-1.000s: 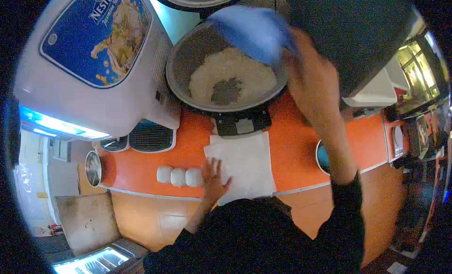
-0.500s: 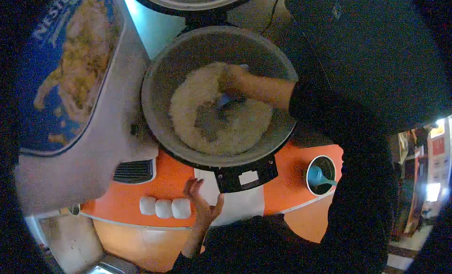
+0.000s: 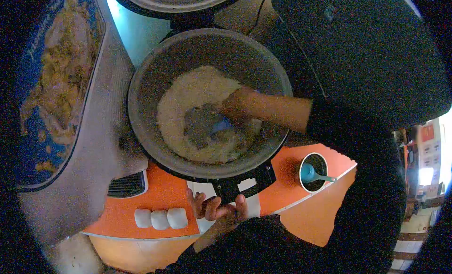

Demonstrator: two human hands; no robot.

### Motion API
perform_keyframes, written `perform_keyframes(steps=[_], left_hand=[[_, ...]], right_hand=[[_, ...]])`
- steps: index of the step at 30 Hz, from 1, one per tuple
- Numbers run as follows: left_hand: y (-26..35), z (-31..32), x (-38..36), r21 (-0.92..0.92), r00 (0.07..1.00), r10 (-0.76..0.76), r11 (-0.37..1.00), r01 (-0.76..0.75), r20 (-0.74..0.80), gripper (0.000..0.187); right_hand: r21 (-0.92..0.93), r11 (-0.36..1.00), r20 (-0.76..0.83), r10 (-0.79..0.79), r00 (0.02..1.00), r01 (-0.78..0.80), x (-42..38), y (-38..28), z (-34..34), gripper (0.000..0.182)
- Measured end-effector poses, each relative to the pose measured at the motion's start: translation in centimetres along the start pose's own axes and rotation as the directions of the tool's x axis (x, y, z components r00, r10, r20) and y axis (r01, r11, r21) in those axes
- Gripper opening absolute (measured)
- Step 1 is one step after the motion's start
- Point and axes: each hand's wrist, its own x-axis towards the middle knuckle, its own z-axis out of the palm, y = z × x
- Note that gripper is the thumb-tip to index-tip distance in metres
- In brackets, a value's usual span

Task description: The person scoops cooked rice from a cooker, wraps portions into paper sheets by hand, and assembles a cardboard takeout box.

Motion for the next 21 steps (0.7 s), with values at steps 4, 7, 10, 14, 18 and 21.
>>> perform_keyframes(steps=[4,7,10,14,18,21], left_hand=[[1.2,0.2,0.3,0.032,1.000,-0.016,0.999,0.016,-0.013,0.026],[1.7,0.9,-0.9,-0.079,0.947,-0.285,0.958,0.275,-0.151,0.032],[1.2,0.2,-1.0,-0.056,0.988,-0.124,0.991,0.119,-0.097,0.036],[1.6,0.1,-1.5,-0.099,0.977,-0.205,0.975,0.199,-0.055,0.031],[1.5,0.9,-1.3,-0.117,0.971,-0.193,0.977,0.177,-0.139,0.028],[1.4,-0.1,0.3,-0.168,0.982,-0.182,0.971,0.171,-0.051,0.030]], right_hand=[[0.197,0.977,0.017,-0.090,0.996,0.085,-4.5,-0.4,-0.7,0.025],[0.370,0.921,-0.015,-0.127,0.992,0.123,-5.8,1.0,-2.1,0.027],[0.410,0.905,-0.053,-0.102,0.993,0.115,-3.8,3.7,-3.4,0.032],[0.178,0.984,-0.477,0.105,0.873,-0.021,-0.5,0.9,-2.3,0.034],[0.210,0.976,-0.645,0.177,0.744,-0.050,3.9,-2.7,1.4,0.032],[0.269,0.963,-0.518,0.152,0.842,-0.008,4.0,-1.0,0.9,0.032]])
